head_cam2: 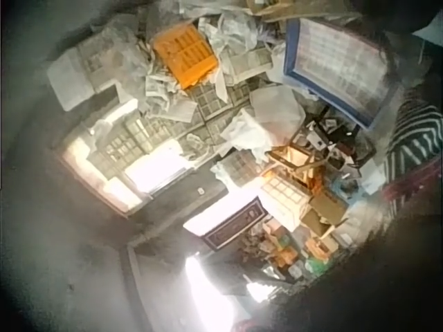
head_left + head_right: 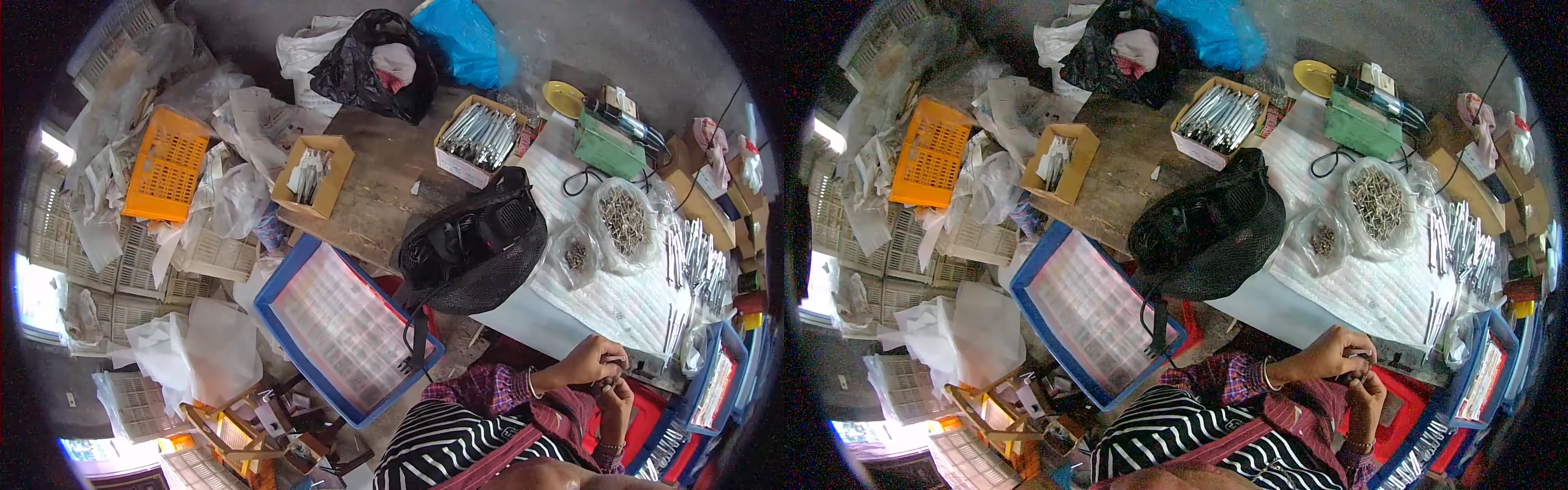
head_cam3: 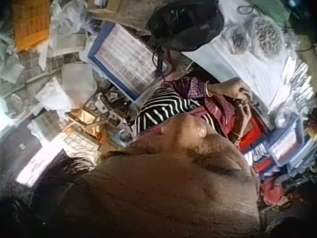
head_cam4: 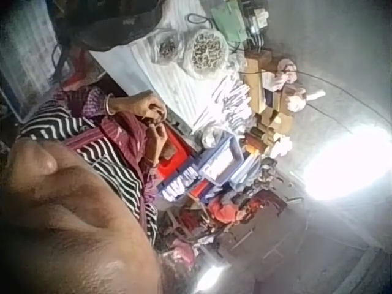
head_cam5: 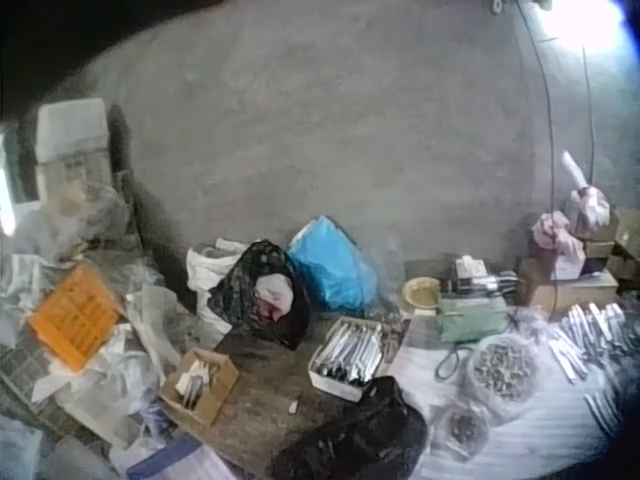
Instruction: Assembling small metal components by inserting metal pins into sleeves at a workbench.
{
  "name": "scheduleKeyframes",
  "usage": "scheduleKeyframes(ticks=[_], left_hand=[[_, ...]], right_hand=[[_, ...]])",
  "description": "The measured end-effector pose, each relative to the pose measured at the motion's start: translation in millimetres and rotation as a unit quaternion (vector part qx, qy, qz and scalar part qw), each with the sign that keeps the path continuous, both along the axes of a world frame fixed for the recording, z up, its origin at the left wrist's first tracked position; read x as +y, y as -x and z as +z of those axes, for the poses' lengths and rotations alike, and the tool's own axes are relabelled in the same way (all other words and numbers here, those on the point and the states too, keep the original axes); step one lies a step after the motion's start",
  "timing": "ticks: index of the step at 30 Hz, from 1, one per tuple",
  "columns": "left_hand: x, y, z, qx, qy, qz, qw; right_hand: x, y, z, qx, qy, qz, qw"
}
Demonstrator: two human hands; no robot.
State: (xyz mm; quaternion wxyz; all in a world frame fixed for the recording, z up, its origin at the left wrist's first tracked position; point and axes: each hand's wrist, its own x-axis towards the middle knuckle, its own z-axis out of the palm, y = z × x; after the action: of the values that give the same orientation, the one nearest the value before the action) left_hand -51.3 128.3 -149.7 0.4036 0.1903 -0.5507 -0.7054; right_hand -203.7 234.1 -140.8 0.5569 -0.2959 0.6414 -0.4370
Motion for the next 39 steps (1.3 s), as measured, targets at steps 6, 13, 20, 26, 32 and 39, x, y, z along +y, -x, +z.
scheduleKeyframes(ticks=[6,13,20,26,32,39], left_hand=[[0.5,7.7,-7.0,-0.009,0.003,-0.007,1.0],[7.8,17.2,-1.3,-0.011,-0.02,-0.041,0.999],[13.3,24.7,-3.9,-0.072,0.001,-0.029,0.997],[16.5,24.4,-1.4,-0.081,0.028,-0.004,0.996],[15.3,-5.5,20.8,-0.211,0.098,0.081,0.969],[15.6,-66.8,45.2,-0.326,0.139,0.257,0.899]], right_hand=[[1.4,2.5,-5.7,-0.007,0.026,-0.002,1.0],[12.9,13.5,-12.0,-0.048,0.025,-0.031,0.998],[18.2,17.3,-17.3,-0.058,0.038,-0.039,0.997],[17.1,19.1,-14.4,-0.09,0.018,-0.059,0.994],[19.9,20.1,-14.5,-0.131,0.018,-0.078,0.988],[25.2,22.7,-16.7,-0.15,0.015,-0.087,0.985]])
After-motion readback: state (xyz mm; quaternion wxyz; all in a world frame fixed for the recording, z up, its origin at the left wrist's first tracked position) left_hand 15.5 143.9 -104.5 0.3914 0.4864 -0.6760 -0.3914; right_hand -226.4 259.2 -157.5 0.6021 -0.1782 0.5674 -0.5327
